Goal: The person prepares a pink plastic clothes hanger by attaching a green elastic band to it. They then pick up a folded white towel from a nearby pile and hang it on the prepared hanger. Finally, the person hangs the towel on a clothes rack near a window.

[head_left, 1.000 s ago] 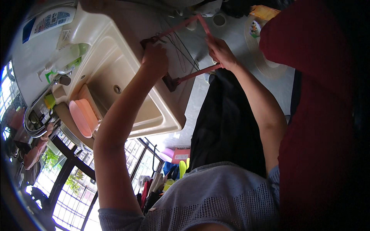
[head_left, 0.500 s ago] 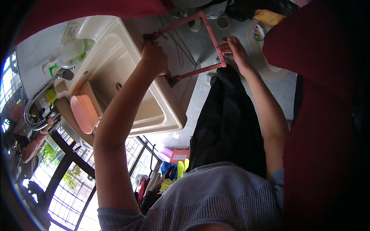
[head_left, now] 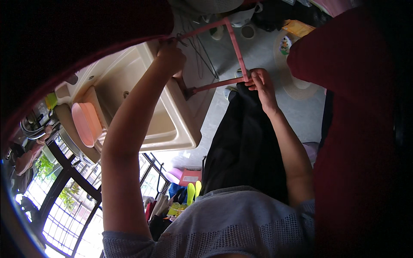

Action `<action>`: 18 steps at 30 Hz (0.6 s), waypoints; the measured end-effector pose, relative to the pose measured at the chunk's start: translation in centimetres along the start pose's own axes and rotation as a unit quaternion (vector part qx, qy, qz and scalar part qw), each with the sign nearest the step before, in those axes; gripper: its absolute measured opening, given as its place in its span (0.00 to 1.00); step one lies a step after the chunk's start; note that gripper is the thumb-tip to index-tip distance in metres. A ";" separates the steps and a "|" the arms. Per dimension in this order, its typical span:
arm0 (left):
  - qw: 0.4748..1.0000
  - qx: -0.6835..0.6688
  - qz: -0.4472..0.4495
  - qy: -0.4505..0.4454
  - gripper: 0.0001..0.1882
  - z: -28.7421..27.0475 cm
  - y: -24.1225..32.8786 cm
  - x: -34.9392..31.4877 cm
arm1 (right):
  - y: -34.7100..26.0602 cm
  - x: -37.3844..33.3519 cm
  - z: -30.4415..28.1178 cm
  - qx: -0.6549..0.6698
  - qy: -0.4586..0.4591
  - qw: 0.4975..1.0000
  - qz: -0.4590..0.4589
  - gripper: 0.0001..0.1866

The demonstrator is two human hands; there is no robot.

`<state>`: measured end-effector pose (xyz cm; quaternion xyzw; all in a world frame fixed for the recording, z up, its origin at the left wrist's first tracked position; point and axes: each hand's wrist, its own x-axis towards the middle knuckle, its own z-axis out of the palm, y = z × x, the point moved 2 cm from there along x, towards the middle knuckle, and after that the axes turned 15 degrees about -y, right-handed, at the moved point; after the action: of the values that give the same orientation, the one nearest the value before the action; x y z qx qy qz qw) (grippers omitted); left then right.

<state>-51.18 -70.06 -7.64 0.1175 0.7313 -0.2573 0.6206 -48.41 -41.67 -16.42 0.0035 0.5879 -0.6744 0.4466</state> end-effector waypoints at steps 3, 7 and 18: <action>0.999 0.004 -0.019 0.045 0.27 0.5 0.0 0.5 | 0.2 0.8 0.0 -0.082 -0.001 0.997 -0.008 0.19; 0.998 -0.035 0.003 0.052 0.21 1.0 0.0 0.8 | 0.6 1.9 -0.3 -0.117 -0.031 0.992 0.032 0.18; 0.998 -0.034 0.012 0.059 0.15 0.8 0.1 0.6 | 1.6 3.1 0.2 -0.102 -0.006 0.994 -0.035 0.20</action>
<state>-50.60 -70.53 -8.36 0.1201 0.7737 -0.2173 0.5829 -49.21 -43.51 -19.30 -0.0665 0.6510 -0.6258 0.4245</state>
